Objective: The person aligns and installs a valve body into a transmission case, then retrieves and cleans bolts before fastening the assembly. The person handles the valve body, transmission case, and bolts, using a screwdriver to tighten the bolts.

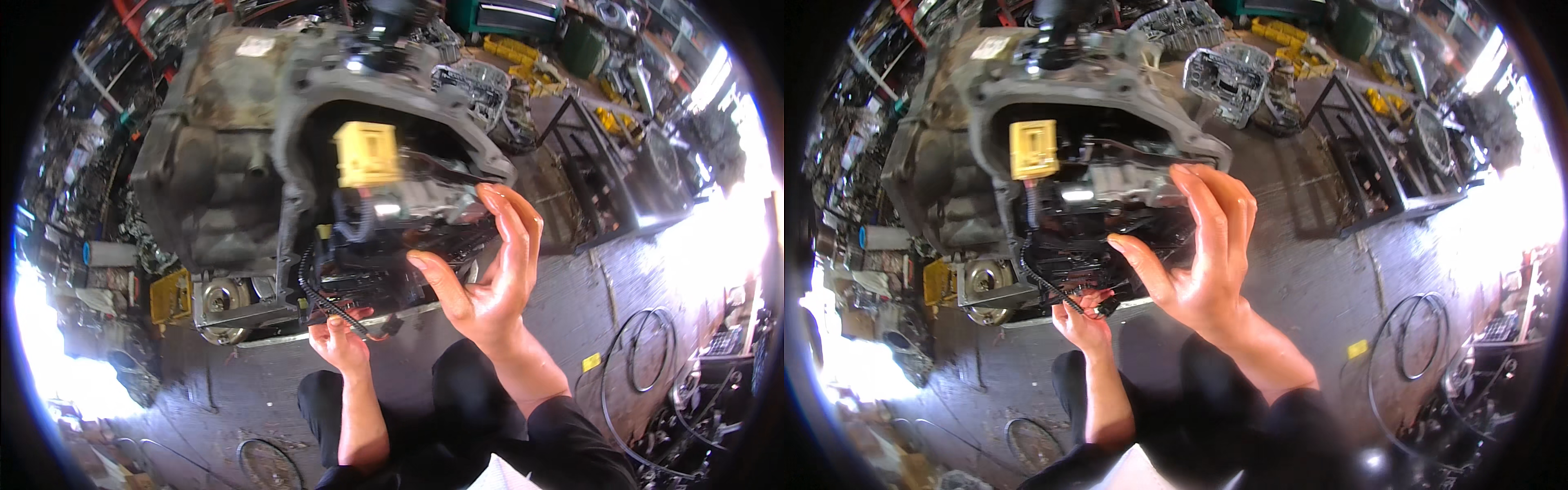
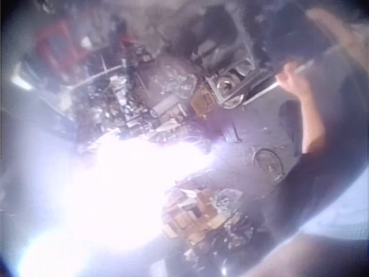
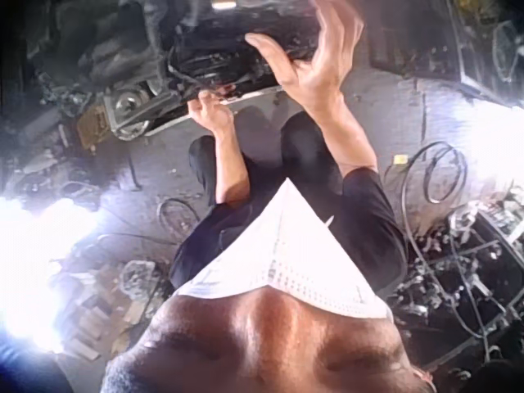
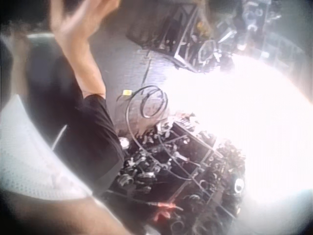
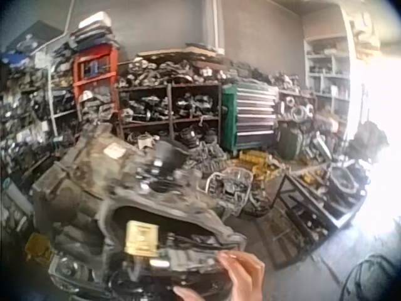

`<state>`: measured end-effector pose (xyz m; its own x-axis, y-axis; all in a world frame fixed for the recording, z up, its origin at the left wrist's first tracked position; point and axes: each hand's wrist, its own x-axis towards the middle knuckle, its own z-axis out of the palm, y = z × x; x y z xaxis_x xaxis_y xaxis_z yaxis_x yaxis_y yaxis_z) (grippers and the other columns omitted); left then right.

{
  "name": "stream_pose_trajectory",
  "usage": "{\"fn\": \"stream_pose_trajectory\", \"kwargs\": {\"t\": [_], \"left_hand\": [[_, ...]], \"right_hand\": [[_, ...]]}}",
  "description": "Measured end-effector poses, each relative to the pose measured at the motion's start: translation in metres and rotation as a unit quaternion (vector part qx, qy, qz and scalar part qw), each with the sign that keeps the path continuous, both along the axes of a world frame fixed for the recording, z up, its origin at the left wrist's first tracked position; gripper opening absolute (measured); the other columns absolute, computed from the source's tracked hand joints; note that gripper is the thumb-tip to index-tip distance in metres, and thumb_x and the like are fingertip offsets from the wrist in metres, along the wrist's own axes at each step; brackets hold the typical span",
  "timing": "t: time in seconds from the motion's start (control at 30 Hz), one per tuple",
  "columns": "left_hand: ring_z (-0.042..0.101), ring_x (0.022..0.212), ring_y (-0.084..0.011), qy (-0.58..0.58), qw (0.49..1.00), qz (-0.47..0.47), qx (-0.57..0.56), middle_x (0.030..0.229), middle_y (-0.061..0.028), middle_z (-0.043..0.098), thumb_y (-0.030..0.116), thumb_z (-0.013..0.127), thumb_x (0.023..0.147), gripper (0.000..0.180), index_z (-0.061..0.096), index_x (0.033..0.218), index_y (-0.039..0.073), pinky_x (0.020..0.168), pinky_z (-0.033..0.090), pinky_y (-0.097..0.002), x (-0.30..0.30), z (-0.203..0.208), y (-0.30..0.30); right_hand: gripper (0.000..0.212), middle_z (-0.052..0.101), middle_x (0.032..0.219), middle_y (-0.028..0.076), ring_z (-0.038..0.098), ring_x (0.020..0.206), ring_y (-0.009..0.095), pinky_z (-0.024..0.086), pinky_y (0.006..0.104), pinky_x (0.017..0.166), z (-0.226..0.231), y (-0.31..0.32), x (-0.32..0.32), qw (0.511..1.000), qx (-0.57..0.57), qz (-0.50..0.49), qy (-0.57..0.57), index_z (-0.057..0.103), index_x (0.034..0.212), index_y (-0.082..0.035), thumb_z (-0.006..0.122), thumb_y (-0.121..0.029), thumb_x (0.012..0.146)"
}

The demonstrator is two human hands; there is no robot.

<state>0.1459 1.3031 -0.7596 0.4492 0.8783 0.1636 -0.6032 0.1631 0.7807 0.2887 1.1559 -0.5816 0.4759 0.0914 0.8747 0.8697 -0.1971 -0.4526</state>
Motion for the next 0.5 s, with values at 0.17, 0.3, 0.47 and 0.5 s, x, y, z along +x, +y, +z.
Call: {"fn": "stream_pose_trajectory", "kwargs": {"t": [0.17,0.3,0.47,0.5], "left_hand": [[0.075,0.079,-0.0468,0.018,0.999,-0.027,-0.005,0.1,-0.0249,0.07,0.028,0.058,0.108,0.037,0.052,0.121,-0.007,0.069,0.067,-0.0587,-0.002,0.006,-0.001],[0.076,0.082,-0.0443,0.068,0.995,-0.07,-0.017,0.1,-0.0245,0.073,0.059,0.054,0.104,0.066,0.052,0.13,-0.002,0.069,0.066,-0.0536,0.0,0.008,-0.004],[0.075,0.086,-0.0501,0.055,0.992,-0.11,-0.011,0.107,-0.0255,0.072,0.055,0.053,0.105,0.061,0.054,0.128,-0.002,0.073,0.065,-0.0582,-0.005,0.005,0.007],[0.074,0.088,-0.0522,0.046,0.992,-0.117,-0.008,0.107,-0.0266,0.071,0.047,0.05,0.108,0.052,0.054,0.124,-0.003,0.074,0.064,-0.0608,-0.006,0.003,0.011]], "right_hand": [[0.067,0.069,0.119,0.018,0.063,0.108,0.035,0.053,0.041,0.09,0.002,-0.022,0.014,1.0,-0.029,0.004,0.0,0.065,0.128,0.003,0.095,-0.02,0.073],[0.057,0.068,0.116,0.015,0.064,0.102,0.033,0.053,0.0398,0.088,0.008,-0.03,0.018,0.998,-0.028,0.038,0.039,0.071,0.121,0.001,0.093,-0.02,0.073],[0.059,0.067,0.114,0.013,0.063,0.099,0.032,0.052,0.0398,0.086,0.012,-0.029,0.018,0.998,-0.041,0.041,0.031,0.071,0.119,-0.001,0.095,-0.021,0.069],[0.059,0.067,0.114,0.013,0.063,0.099,0.032,0.052,0.0399,0.086,0.013,-0.028,0.02,0.997,-0.043,0.046,0.034,0.071,0.119,-0.001,0.095,-0.021,0.068]]}}
